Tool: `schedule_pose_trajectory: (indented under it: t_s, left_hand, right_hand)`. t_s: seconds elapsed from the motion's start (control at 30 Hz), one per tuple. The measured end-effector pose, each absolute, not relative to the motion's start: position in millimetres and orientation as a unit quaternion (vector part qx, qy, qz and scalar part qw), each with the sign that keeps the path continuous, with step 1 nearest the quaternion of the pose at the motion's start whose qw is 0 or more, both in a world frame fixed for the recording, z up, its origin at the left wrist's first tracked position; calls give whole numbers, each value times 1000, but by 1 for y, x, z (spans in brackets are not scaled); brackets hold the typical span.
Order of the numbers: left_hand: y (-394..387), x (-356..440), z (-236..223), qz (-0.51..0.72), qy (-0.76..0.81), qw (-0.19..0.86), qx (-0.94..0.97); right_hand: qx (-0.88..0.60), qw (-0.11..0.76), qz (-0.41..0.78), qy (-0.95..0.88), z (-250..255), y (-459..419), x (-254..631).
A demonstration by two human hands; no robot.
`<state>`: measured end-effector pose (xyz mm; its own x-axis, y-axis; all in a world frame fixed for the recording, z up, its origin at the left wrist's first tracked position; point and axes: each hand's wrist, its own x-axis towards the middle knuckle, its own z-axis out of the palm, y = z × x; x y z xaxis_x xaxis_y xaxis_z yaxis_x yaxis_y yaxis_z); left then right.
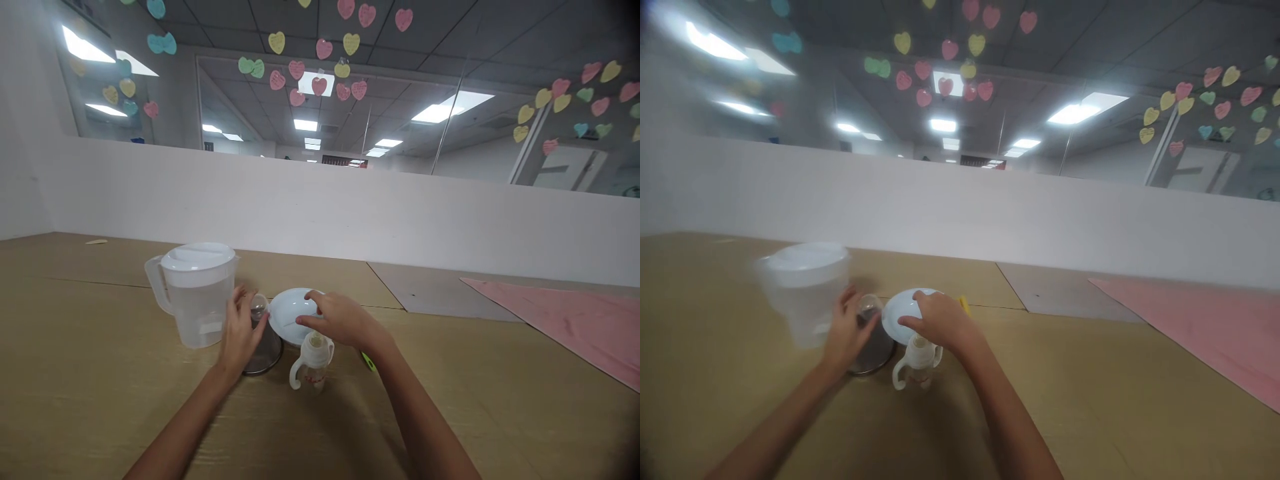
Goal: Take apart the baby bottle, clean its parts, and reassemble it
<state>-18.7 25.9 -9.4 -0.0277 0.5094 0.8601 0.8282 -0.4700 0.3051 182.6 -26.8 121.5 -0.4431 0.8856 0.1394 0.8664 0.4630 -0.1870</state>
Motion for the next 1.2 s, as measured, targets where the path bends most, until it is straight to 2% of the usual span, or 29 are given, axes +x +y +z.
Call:
schedule_pose_trajectory:
  t_s: [0.13,0.3,0.4,0.5,0.57,0.67,0.83,1.2]
  left_hand:
    - [10,-9,-2,-588,-384,234,-672]
    - [0,-1,-6,-582,-295,258,-713]
    - [-6,3,-1,-602,-298,203,-712]
    - [-12,10,1,-560,-299,75,-769]
    - [-15,17,-4,-509,-290,-9,-810]
    - [-18,30,-14,-459,-305,-103,-828]
    - [-23,39,-16,-444,-319,-228,-805]
    - [-30,41,-12,-440,-343,-196,-806]
  right_hand:
    - [-394,240,80,-883,117,-32,166]
    - [-303,250,85,-916,116,-34,157]
    - [-335,287,103,-892,124,-33,169]
    - [-401,318,119,-851,137,-33,187]
    - [-424,277,136,-852,141,-33,197]
    - [-436,166,153,-871,140,-32,203]
    - [-437,43,165,-883,127,-26,196]
    - [-447,25,177,-877,126,-20,195]
